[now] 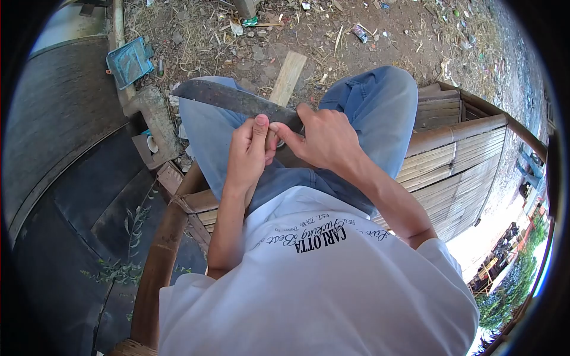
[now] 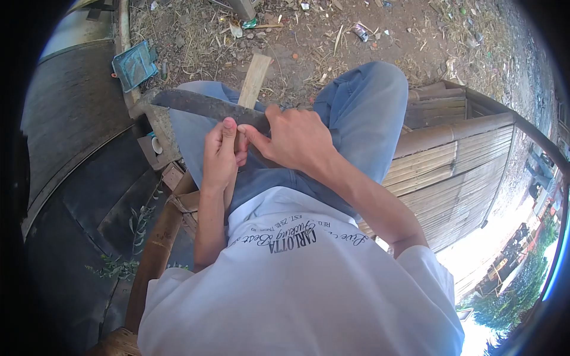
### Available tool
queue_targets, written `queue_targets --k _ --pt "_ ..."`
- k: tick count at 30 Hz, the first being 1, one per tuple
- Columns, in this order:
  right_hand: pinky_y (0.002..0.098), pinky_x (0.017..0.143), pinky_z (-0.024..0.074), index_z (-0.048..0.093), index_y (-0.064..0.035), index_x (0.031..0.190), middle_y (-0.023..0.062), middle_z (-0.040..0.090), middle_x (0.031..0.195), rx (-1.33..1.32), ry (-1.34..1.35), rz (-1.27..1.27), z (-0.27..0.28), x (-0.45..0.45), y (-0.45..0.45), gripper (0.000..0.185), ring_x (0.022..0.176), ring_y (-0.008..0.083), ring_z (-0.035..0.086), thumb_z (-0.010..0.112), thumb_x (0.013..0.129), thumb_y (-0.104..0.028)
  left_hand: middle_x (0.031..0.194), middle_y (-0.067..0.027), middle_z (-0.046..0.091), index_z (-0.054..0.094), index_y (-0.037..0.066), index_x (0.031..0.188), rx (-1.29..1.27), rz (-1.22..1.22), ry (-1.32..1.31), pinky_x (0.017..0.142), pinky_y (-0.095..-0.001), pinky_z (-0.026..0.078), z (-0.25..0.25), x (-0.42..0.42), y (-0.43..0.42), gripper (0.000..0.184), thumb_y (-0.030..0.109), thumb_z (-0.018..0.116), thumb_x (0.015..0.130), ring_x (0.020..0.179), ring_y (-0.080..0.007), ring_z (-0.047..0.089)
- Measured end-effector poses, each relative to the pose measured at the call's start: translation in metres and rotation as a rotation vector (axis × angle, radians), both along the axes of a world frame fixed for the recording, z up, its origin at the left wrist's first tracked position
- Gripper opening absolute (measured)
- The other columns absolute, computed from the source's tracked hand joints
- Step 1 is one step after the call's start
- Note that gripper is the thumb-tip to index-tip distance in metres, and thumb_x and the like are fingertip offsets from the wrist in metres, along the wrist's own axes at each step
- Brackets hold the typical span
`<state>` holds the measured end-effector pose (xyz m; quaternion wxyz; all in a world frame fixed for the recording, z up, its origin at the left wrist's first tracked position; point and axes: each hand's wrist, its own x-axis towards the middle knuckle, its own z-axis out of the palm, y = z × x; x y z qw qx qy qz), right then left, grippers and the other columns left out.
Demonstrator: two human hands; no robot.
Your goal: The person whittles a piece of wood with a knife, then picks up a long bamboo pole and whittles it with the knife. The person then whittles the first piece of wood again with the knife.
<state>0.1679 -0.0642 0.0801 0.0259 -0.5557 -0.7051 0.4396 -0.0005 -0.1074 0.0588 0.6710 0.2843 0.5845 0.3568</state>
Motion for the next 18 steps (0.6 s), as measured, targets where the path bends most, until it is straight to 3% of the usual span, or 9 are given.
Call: queue_targets --k 2,6,8,9,11,14,18 --pt "0.05 0.065 0.0518 0.062 0.0059 0.077 0.0275 0.062 0.067 -0.062 -0.068 0.037 0.003 0.001 0.006 0.062 0.068 0.0426 0.065 0.051 0.091 -0.054 0.062 -0.0004 0.05 0.053 0.002 0.081 -0.039 0.005 -0.047 0.04 -0.021 0.03 0.002 0.001 0.003 0.044 0.041 0.046 0.101 0.047 -0.0041 0.04" --pt "0.0496 0.07 0.0513 0.061 0.0071 0.073 0.0296 0.063 0.072 -0.096 0.059 -0.007 0.002 0.002 -0.003 0.064 0.074 0.0444 0.064 0.05 0.092 -0.054 0.063 0.0006 0.049 0.052 0.003 0.083 0.017 0.014 -0.061 0.041 -0.0202 0.03 -0.003 0.002 0.0 0.043 0.042 0.047 0.101 0.047 -0.0035 0.039" --pt "0.0494 0.071 0.051 0.061 0.0075 0.073 0.0301 0.063 0.073 -0.109 0.131 -0.037 0.001 0.001 -0.009 0.065 0.077 0.0452 0.064 0.05 0.092 -0.054 0.067 0.0017 0.05 0.057 0.0 0.102 0.093 -0.034 -0.099 0.042 -0.0195 0.03 -0.01 -0.005 -0.006 0.042 0.042 0.048 0.1 0.049 -0.0028 0.04" --pt "0.0485 0.07 0.0501 0.063 0.0071 0.078 0.0283 0.062 0.071 -0.142 0.147 -0.028 0.0 0.002 -0.01 0.062 0.075 0.0446 0.063 0.051 0.093 -0.052 0.067 0.0017 0.05 0.057 0.0 0.102 0.09 -0.033 -0.096 0.042 -0.0195 0.03 -0.008 -0.005 -0.007 0.042 0.042 0.048 0.1 0.049 -0.0028 0.04" --pt "0.0475 0.069 0.0491 0.064 0.0066 0.083 0.0265 0.062 0.069 -0.178 0.163 -0.023 -0.001 0.002 -0.009 0.06 0.074 0.0441 0.062 0.051 0.094 -0.05 0.071 0.0033 0.05 0.052 -0.001 0.127 0.054 -0.007 -0.096 0.043 -0.019 0.031 -0.001 -0.003 -0.005 0.05 0.041 0.049 0.1 0.052 -0.0021 0.04" --pt "0.0508 0.077 0.0492 0.063 0.0073 0.073 0.0297 0.062 0.072 -0.229 0.146 0.01 0.001 0.002 -0.005 0.066 0.079 0.0466 0.062 0.048 0.093 -0.054 0.072 0.0045 0.048 0.042 -0.001 0.14 0.022 -0.018 -0.121 0.044 -0.0186 0.031 0.0 -0.004 -0.003 0.059 0.042 0.048 0.1 0.053 -0.002 0.039" --pt "0.0504 0.076 0.0494 0.064 0.007 0.075 0.03 0.062 0.072 -0.247 0.239 -0.009 -0.003 0.003 -0.01 0.065 0.079 0.0468 0.062 0.048 0.093 -0.053 0.071 0.0052 0.046 0.042 -0.001 0.14 0.051 -0.02 -0.163 0.045 -0.0183 0.03 -0.002 -0.003 -0.008 0.058 0.042 0.046 0.101 0.053 -0.0022 0.038"
